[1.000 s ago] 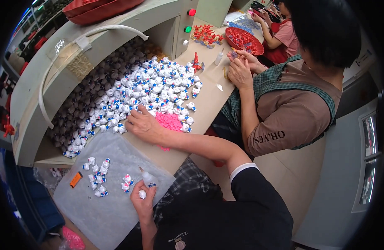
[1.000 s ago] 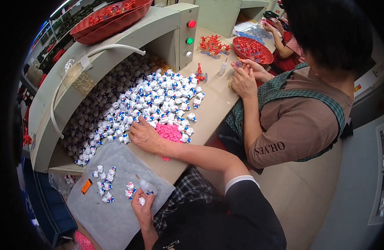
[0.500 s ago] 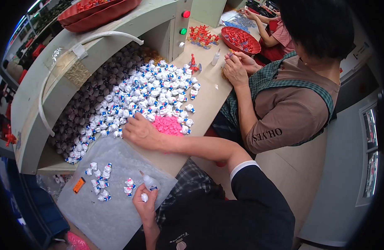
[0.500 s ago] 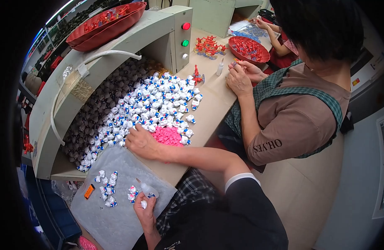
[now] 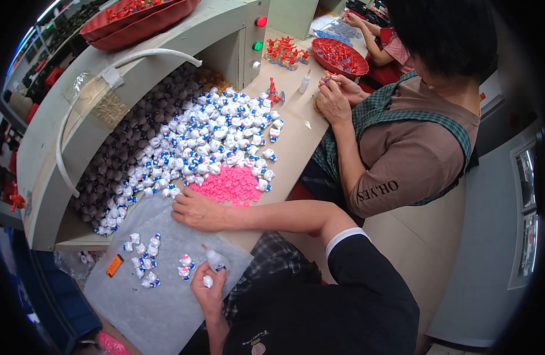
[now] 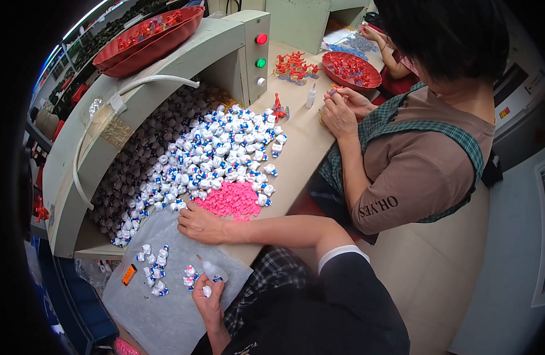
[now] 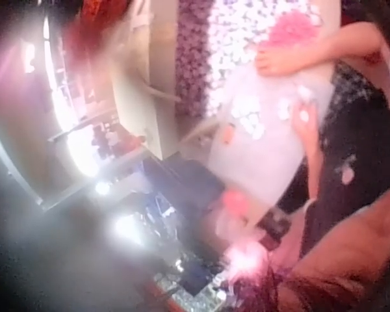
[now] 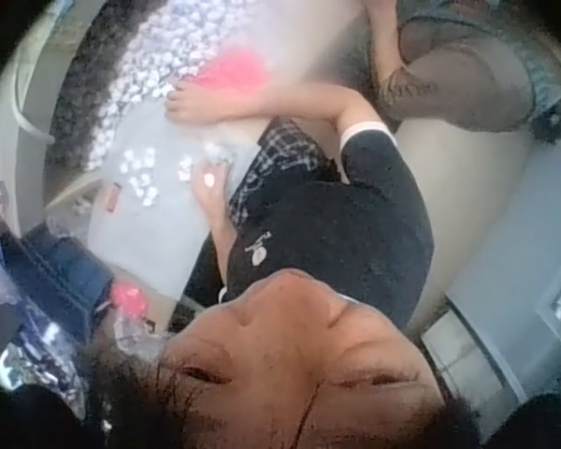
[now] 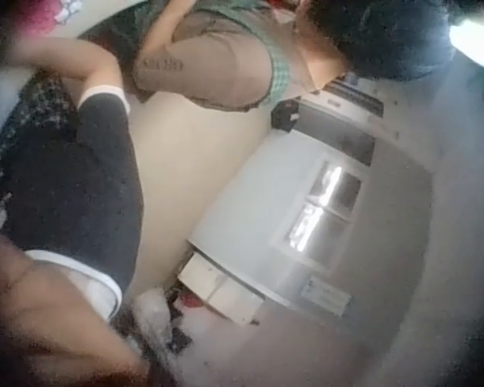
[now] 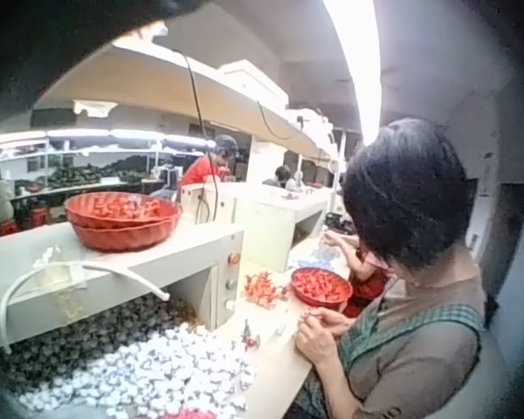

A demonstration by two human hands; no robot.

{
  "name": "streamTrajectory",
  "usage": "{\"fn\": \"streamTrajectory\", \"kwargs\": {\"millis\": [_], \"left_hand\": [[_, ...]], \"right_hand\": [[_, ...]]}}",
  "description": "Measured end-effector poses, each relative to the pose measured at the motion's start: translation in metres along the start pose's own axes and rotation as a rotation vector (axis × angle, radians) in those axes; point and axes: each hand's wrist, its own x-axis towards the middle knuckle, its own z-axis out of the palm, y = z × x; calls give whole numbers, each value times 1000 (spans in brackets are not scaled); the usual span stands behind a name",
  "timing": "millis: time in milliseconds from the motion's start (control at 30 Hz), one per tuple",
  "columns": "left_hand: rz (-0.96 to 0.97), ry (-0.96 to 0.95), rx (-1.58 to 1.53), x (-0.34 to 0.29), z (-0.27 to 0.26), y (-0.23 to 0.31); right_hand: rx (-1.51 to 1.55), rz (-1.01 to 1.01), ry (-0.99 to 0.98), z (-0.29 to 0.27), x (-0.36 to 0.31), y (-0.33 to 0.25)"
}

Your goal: The person assembles small figurines by applying glue from a bottle onto the figurine heads, attaching small bows onto them by hand, and placing the assembled figurines onto a sheet.

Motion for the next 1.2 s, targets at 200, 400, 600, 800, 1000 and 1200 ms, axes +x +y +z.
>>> {"fn": "streamTrajectory", "kwargs": {"millis": [200,400,600,800,1000,1200], "left_hand": [[-25,21,-22,-2,1,0],[-37,17,-29,1,1,0],[-18,54,11,-5,-2,3],[-44,47,66,-1,-1,3],[36,-35,133,0,-4,-5],[56,-47,138,1,-5,1]], "right_hand": [[-38,23,4,4,6,-1],[-65,75,34,6,11,-1],[-31,77,-21,9,23,-7],[-20,127,-14,7,12,20],[33,115,-95,-11,17,27],[160,214,-35,-15,35,22]]}}
